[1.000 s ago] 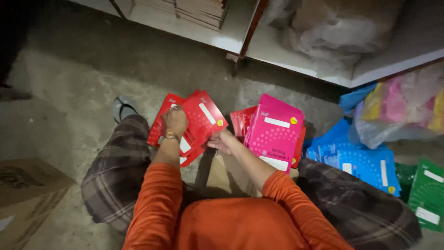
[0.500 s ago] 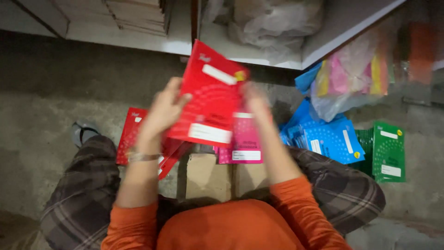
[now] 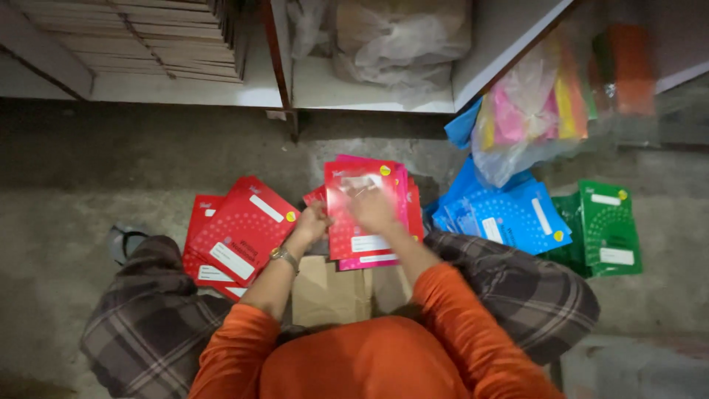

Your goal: Organizing and stocking notebooks onto shelves from piles on the floor.

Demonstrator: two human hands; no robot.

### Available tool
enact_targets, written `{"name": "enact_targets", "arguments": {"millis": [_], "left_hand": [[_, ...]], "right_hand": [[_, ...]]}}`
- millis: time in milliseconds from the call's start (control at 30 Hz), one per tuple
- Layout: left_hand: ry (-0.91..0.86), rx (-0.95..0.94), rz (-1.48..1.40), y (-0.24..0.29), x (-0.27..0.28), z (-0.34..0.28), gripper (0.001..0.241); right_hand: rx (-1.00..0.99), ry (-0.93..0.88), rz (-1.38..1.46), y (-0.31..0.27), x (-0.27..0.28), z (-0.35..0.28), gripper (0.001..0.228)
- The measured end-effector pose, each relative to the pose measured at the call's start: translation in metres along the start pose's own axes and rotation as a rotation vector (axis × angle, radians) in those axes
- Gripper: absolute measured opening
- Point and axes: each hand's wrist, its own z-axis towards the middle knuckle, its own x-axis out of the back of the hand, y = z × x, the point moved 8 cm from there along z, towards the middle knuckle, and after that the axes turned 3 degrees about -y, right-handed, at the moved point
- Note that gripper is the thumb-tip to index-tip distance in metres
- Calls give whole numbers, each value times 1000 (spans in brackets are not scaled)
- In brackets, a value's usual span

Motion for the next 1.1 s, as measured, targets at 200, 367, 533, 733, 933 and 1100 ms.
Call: {"name": "enact_targets", "arguments": {"millis": [200, 367, 533, 733, 933, 1100], "left_hand": [[-61, -89, 123, 17, -8, -12, 33], [-95, 96, -6, 40, -11, -45, 37], [-232, -236, -405, -15, -23, 8, 26], [198, -419, 722, 177, -6, -132, 40], [763, -1190, 294, 306, 75, -231, 31], [940, -1159, 156, 406, 167, -328, 55]], "right_hand": [[-487, 106, 0, 94, -23, 2, 43], [55, 181, 25, -30, -13, -5, 47], [-96, 395, 52, 7, 60, -34, 42], [-565, 887, -539, 95, 17, -47, 47], [-42, 775, 931, 19, 101, 40, 47], [218, 84, 1269, -138, 251, 83, 65]]}}
